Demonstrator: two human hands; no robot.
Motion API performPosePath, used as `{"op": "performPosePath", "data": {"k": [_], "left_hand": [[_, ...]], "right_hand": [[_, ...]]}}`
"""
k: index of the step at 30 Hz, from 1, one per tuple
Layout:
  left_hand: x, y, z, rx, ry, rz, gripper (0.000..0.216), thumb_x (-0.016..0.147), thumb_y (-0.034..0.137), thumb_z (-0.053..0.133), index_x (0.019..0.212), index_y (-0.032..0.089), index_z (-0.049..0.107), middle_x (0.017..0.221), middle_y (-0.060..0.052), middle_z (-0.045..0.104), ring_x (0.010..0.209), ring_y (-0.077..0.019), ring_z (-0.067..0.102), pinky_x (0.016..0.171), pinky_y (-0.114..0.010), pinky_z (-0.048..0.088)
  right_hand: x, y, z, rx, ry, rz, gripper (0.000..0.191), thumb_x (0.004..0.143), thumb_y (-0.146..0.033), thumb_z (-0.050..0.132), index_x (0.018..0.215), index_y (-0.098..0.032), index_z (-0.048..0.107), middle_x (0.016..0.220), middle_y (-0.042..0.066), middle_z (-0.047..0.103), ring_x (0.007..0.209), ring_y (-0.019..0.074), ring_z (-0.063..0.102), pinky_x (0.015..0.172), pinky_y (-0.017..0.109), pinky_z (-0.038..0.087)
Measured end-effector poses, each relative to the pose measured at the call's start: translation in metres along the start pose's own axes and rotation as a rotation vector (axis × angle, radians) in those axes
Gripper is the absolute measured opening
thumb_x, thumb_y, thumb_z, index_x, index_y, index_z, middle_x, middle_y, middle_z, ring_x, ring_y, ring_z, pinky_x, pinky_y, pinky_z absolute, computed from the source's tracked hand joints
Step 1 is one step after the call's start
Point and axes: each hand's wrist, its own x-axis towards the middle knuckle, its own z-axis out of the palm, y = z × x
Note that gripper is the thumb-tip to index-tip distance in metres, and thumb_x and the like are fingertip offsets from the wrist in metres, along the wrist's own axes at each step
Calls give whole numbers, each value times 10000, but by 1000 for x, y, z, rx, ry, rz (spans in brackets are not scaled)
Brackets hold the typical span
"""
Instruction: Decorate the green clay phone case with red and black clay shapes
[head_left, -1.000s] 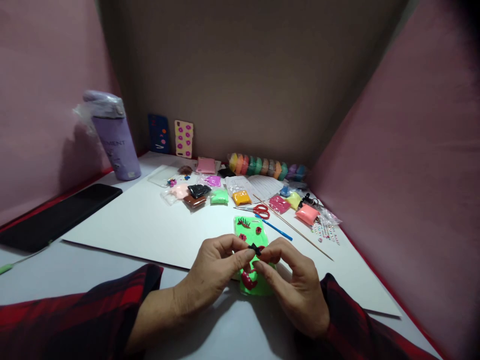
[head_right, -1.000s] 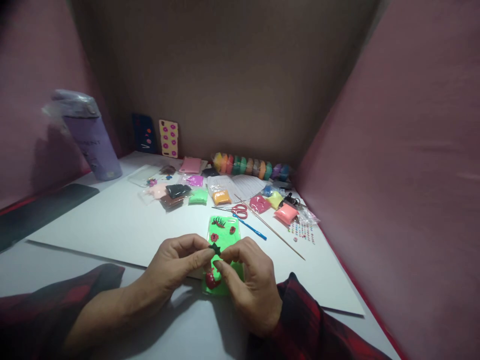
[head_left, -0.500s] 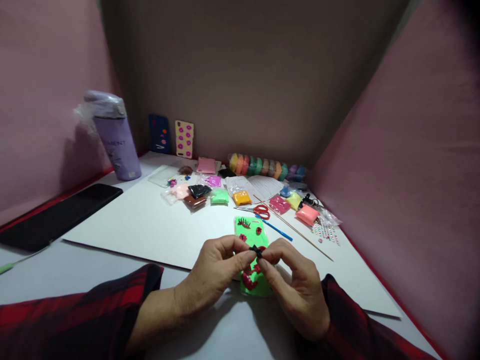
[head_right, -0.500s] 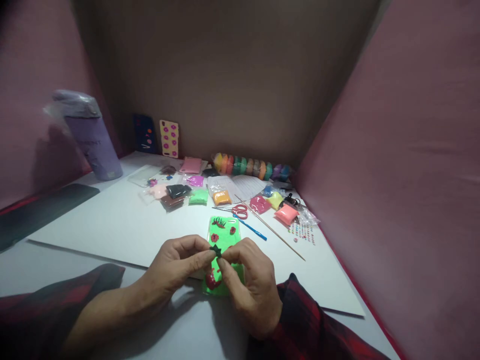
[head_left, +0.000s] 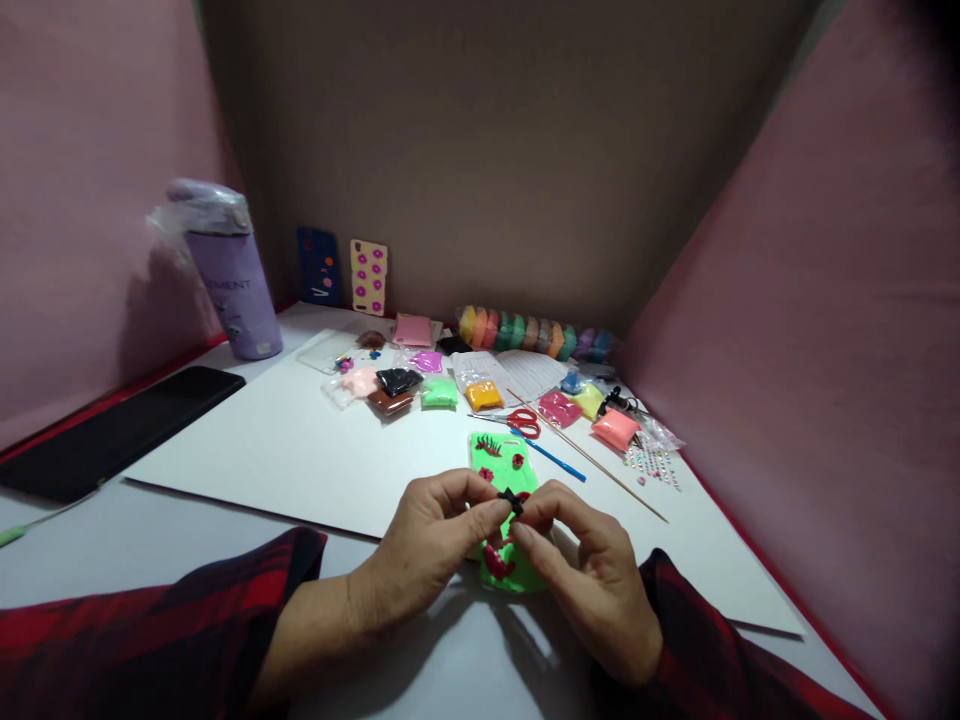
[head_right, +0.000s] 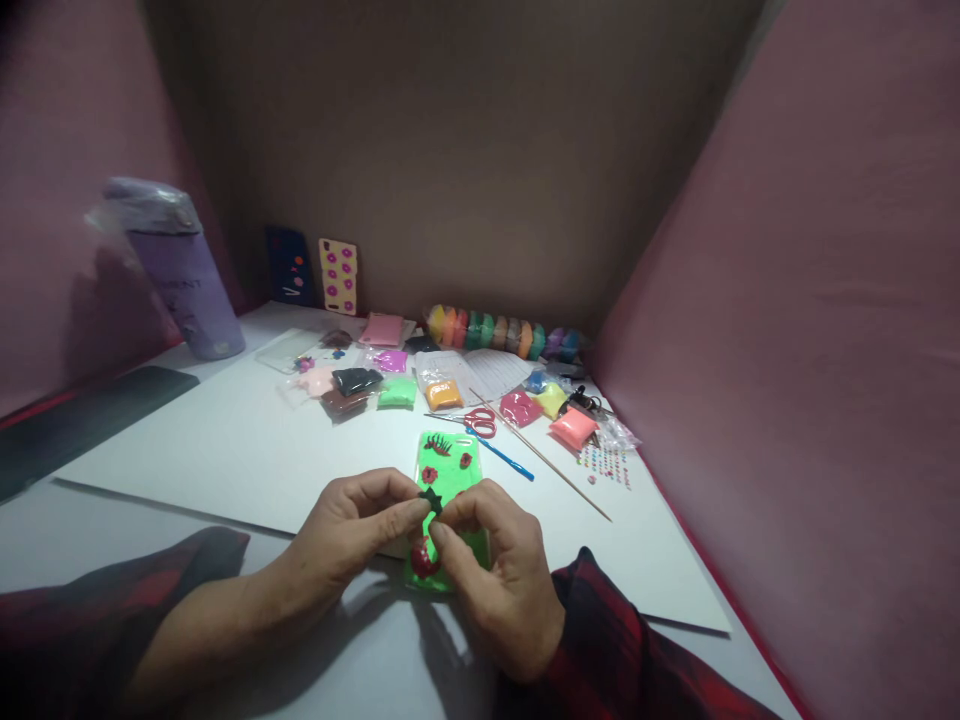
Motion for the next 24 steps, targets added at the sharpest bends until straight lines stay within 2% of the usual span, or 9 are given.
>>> {"op": "performPosePath", "data": {"k": [8,17,24], "left_hand": [[0,0,1,-8,-14,13,246,761,357,716,714,139,613,620,-11,645,583,-133,595,599,-267,476],[-2,-2,1,-1,-49,21,208,774,326,691,750,130,628,616,-32,656,580,-158,611,599,-296,481],[-2,2,1,14,-19,3,263,754,380,708,731,134,618,629,-32,654,590,-154,603,600,-291,482]], "right_hand": [[-1,2,-1,-34,-8,-36,197,891,-291,547,738,-180,600,721,12,564,668,139,539,630,273,416],[1,2,-1,42,-14,56,267,875,-317,547,648,-178,531,653,-9,514,608,120,472,581,251,385],[1,0,0,43,-41,73,249,879,-316,549,676,-177,589,686,2,570,630,126,520,600,249,405]]}}
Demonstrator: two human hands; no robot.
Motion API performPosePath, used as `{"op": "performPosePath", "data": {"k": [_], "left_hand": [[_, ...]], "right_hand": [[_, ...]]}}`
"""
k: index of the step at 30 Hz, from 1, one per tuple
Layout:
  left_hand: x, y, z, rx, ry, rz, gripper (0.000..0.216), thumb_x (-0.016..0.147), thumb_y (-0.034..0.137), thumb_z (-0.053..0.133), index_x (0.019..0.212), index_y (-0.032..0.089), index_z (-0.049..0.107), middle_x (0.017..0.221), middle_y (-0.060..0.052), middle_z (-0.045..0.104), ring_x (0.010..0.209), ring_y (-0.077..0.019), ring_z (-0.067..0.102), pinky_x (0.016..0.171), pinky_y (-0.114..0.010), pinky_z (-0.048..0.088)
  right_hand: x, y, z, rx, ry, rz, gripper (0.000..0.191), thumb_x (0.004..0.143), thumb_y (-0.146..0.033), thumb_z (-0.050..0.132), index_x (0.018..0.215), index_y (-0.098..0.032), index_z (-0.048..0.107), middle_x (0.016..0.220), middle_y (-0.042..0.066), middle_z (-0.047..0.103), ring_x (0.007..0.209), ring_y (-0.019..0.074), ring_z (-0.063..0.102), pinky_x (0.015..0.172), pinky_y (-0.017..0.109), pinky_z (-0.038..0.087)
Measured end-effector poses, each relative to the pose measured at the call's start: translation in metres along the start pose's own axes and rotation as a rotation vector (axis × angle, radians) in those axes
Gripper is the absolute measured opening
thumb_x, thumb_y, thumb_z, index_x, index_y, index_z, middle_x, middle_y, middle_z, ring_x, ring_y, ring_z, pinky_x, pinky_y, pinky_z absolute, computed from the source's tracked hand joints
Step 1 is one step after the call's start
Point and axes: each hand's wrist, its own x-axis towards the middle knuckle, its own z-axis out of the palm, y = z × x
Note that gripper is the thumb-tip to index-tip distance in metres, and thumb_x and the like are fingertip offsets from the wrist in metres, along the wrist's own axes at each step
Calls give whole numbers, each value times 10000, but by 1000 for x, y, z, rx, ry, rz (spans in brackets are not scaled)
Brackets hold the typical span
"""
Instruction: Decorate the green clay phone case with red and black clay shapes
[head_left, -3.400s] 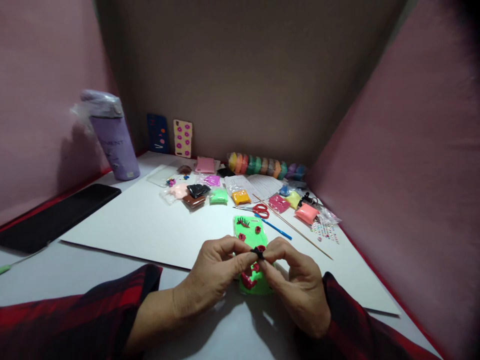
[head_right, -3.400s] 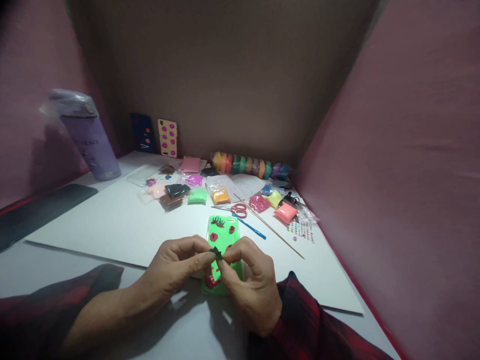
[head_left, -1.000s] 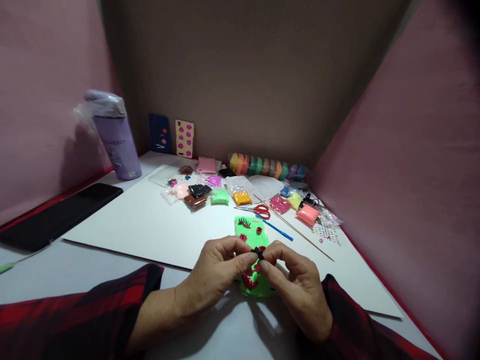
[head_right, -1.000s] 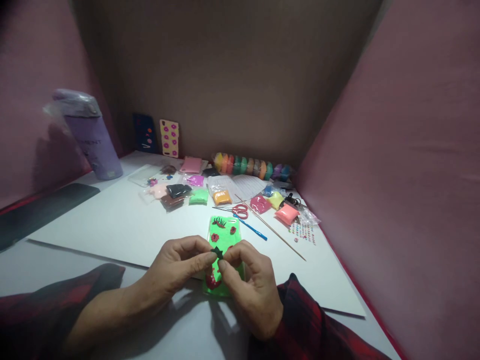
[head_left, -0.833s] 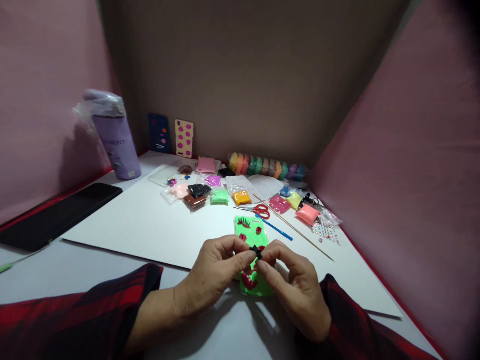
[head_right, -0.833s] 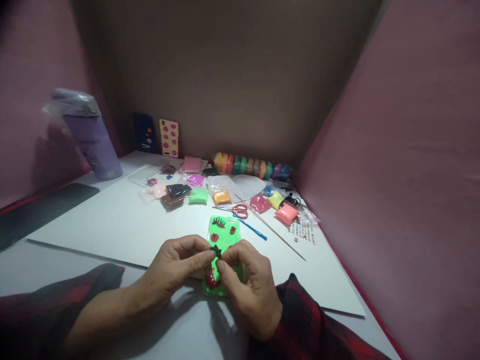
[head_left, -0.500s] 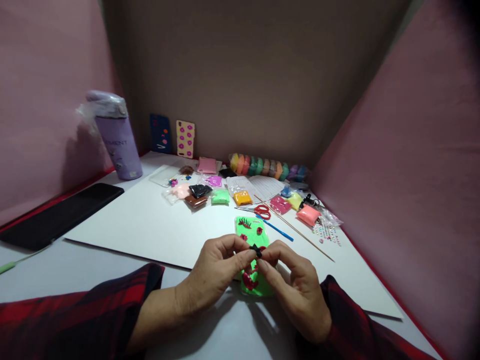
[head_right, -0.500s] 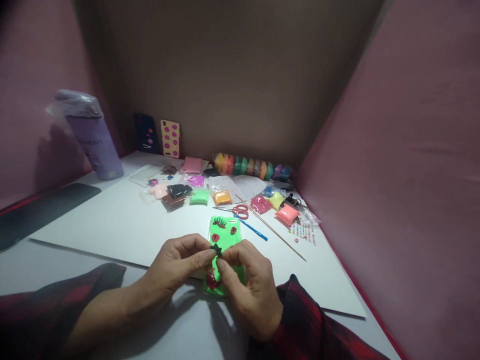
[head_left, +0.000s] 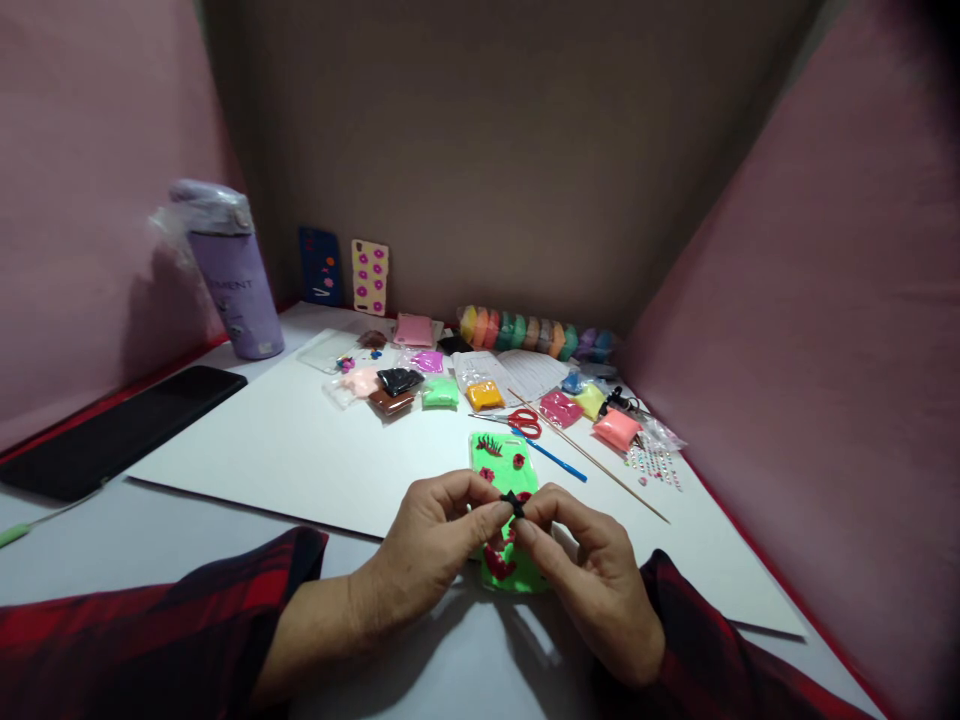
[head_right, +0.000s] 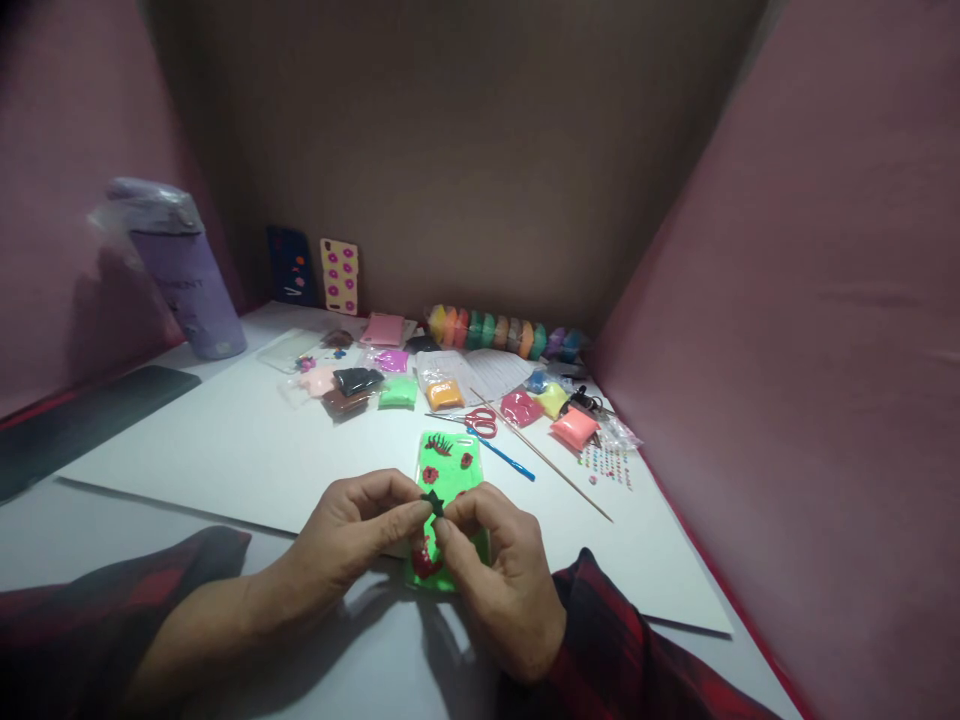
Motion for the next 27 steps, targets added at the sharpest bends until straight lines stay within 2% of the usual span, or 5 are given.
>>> {"op": "performPosePath", "data": {"k": [4,12,23,27], "left_hand": [[1,1,0,-16,23,2,263,747,380,724,723,143,612,623,-13,642,587,-132,585,600,-266,475],[0,0,0,-31,-11,-18,248,755,353,705,711,135,595,615,-22,639,581,-138,594,594,-272,475],[1,-3,-2,-29,-59,-12,225,787,343,685,758,134,607,626,-18,642,581,-138,605,590,-271,480],[1,-2,-1,-49,-34,-11,238,777,349,696,742,131,609,616,-11,635,571,-128,598,589,-262,490]], "right_hand": [[-2,0,0,-47,15,-48,193,880,-300,560,742,-184,627,734,14,585,674,142,553,637,266,424],[-1,0,0,-75,69,-78,237,900,-314,526,718,-182,602,705,18,566,647,147,533,606,273,418],[-2,0,0,-39,73,-54,274,903,-325,523,678,-177,573,681,3,527,621,128,495,589,258,399],[-3,1,-2,-29,85,-53,269,928,-344,493,745,-184,609,710,9,563,653,137,535,616,268,414]]}}
